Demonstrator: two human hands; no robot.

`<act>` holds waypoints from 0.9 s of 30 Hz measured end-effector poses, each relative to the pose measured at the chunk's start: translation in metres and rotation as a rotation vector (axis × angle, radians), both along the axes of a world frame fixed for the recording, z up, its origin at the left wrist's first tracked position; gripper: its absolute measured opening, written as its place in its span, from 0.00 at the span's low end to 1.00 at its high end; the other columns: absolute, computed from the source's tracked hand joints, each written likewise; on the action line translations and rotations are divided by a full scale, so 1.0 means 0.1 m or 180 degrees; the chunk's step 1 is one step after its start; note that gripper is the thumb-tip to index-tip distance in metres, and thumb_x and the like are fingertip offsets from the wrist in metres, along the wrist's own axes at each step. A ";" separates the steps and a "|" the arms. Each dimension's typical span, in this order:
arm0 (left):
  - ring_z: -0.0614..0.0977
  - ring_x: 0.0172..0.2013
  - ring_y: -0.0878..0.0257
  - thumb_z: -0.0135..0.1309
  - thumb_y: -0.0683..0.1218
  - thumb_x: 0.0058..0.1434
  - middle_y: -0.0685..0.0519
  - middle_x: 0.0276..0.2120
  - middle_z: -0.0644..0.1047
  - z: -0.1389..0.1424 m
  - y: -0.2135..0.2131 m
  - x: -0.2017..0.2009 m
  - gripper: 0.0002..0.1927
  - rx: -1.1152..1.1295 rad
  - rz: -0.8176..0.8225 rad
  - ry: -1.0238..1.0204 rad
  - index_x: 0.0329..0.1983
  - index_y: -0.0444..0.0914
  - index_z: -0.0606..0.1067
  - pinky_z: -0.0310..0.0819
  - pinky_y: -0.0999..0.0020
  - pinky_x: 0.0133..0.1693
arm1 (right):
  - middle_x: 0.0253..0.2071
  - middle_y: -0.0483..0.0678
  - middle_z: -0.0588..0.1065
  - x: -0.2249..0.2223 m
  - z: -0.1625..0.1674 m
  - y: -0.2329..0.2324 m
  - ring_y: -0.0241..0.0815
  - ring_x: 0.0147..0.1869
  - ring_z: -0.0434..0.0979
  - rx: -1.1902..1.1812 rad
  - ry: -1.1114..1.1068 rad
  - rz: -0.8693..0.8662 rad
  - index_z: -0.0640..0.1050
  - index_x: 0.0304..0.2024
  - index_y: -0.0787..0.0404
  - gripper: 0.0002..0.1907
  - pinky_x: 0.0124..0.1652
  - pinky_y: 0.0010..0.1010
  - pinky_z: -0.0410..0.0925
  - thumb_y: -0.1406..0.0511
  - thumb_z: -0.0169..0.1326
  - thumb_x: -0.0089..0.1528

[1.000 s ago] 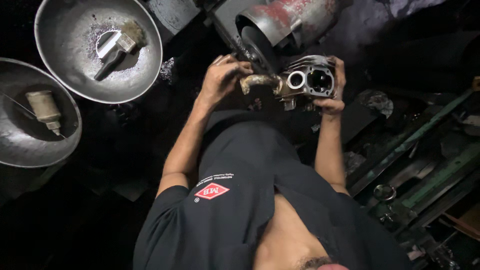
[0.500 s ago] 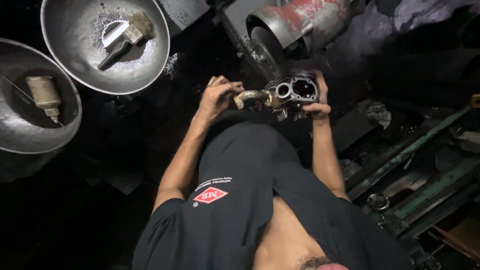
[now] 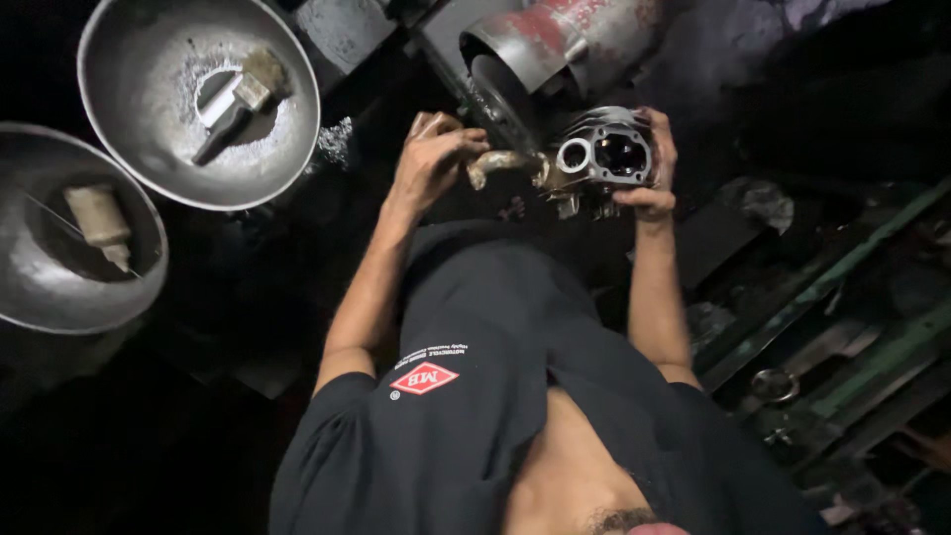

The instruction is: The person holds a metal engine part and repeatedly presses it against a rotating grinding wheel to smooth its surfaces. They rotate the part to grind different sides and edges, then briefly inspect it before continuing.

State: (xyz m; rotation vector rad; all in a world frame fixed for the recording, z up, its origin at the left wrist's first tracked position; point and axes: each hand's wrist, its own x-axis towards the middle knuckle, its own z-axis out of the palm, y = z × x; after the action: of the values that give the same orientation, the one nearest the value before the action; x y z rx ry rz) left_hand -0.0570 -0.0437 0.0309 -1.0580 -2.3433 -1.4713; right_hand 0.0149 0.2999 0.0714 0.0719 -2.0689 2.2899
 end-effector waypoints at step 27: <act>0.79 0.40 0.58 0.62 0.30 0.49 0.53 0.45 0.85 0.00 -0.26 0.32 0.17 0.0113 0.0171 -0.0372 0.40 0.38 0.81 0.71 0.63 0.44 | 0.57 0.52 0.73 0.33 -0.30 -0.36 0.47 0.61 0.76 -0.0388 -0.0164 0.0101 0.67 0.59 0.64 0.46 0.64 0.35 0.72 0.63 0.61 0.37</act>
State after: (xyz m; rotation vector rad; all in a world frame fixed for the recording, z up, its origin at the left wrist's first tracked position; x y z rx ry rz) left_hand -0.0251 -0.0697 0.0311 -0.9164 -2.3935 -1.5893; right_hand 0.0480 0.2640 0.0412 0.0409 -1.9596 2.4561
